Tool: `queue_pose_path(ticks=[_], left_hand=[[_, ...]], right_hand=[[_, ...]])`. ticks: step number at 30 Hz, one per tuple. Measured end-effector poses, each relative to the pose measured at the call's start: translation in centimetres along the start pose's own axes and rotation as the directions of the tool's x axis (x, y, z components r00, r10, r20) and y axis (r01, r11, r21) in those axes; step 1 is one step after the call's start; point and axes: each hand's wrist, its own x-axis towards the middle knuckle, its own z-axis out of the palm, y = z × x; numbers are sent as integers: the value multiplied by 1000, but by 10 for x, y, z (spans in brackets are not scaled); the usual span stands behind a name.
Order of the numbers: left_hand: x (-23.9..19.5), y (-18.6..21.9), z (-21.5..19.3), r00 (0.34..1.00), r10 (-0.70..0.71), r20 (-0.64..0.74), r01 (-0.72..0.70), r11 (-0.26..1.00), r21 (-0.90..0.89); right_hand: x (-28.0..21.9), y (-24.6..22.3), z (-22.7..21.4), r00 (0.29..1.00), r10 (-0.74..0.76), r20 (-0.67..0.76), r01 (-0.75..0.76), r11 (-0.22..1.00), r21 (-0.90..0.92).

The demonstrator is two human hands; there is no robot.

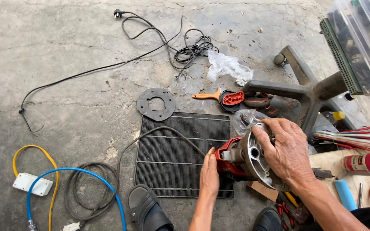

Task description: The person aligns and fits a silver motor casing onto a red motor assembly, then uses a hammer to tap the casing into place. The person rotates the assembly to check alignment and continues tapping with the hammer to secure the parts.

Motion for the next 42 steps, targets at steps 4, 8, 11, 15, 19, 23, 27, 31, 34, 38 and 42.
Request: queue_pose_path(ticks=[4, 8, 11, 15, 19, 23, 27, 31, 34, 38, 42], left_hand=[[-5, -4, 2, 997, 9, -77, -14, 998, -57], [-12, 5, -4, 998, -20, -57, 19, 999, -26], [-17, 7, -11, 998, -5, -55, 6, 1000, 16], [-16, 13, -16, 1000, 24, -11, -24, 1000, 4], [-11, 6, -12, 1000, 5, -23, -5, 1000, 8], [-13, 17, -8, 1000, -13, 11, 13, 1000, 8], [-27, 77, -24, 999, 21, -45, -20, 1000, 24], [-64, 174, 0, 958, 273, 83, -276, 961, 26], [-14, 177, 51, 939, 231, 255, -327, 827, 457], [-37, 190, 65, 953, 246, 175, -301, 718, 628], [-37, 179, 72, 933, 342, 117, -313, 602, 735]], right_hand=[[8, -7, 2, 996, 68, 55, -65, 997, -50], [7, -7, 12, 999, 38, 38, -35, 997, -70], [4, -18, 18, 988, 150, 23, -145, 979, -141], [8, -22, 22, 991, 132, 26, -125, 977, -175], [1, -15, 24, 995, 102, -21, -104, 978, -183], [-4, -25, 16, 991, 106, -81, -122, 964, -234], [8, -30, 19, 988, 148, -34, -152, 981, -124], [-6, -29, 19, 976, 217, -30, -218, 974, -65], [-13, -10, 33, 989, 133, -58, -138, 986, -94], [-14, 6, 28, 991, 126, -56, -128, 991, -40], [6, 1, -37, 947, 306, 103, -322, 869, 375]])
